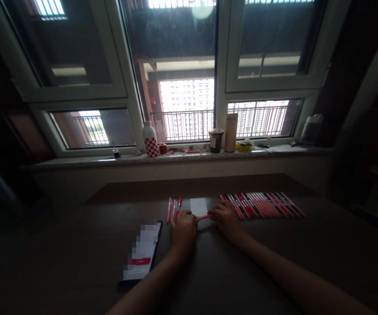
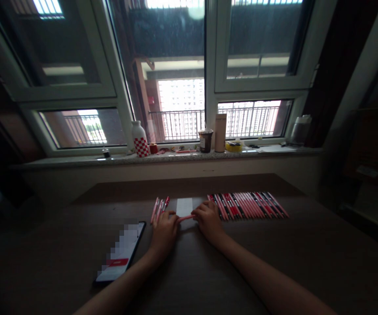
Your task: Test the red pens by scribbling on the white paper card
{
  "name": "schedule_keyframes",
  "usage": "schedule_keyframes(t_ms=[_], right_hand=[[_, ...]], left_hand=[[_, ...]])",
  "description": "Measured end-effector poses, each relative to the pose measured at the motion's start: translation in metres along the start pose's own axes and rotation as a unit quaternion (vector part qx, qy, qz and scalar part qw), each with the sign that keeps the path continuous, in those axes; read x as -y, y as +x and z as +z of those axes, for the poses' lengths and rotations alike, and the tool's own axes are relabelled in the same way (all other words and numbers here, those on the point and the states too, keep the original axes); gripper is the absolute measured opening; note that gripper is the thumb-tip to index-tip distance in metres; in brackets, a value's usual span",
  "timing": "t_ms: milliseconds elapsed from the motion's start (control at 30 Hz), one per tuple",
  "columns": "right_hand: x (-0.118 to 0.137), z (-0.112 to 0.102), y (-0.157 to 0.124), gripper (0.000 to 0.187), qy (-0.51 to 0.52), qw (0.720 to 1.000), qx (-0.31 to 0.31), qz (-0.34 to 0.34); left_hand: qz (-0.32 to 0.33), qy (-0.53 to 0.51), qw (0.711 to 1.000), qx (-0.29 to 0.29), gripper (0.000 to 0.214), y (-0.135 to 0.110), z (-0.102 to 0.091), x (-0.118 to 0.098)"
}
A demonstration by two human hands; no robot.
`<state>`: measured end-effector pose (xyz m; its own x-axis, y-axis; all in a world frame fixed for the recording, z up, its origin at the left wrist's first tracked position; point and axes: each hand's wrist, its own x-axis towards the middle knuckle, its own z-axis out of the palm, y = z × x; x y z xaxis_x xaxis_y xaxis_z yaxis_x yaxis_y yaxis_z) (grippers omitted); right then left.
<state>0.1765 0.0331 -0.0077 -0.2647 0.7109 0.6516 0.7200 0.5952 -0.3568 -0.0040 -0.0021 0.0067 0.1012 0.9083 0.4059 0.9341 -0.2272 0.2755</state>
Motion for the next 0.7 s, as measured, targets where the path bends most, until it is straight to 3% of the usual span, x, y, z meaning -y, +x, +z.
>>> schedule_keyframes(t_ms=[700], right_hand=[[-0.0026, 0.0016, -0.0014, 0.015, -0.053, 0.997, -0.033, 0.052]], left_hand=[[-0.010, 0.007, 0.998, -0.059, 0.033, 0.0018, 0.0042, 0.0017]])
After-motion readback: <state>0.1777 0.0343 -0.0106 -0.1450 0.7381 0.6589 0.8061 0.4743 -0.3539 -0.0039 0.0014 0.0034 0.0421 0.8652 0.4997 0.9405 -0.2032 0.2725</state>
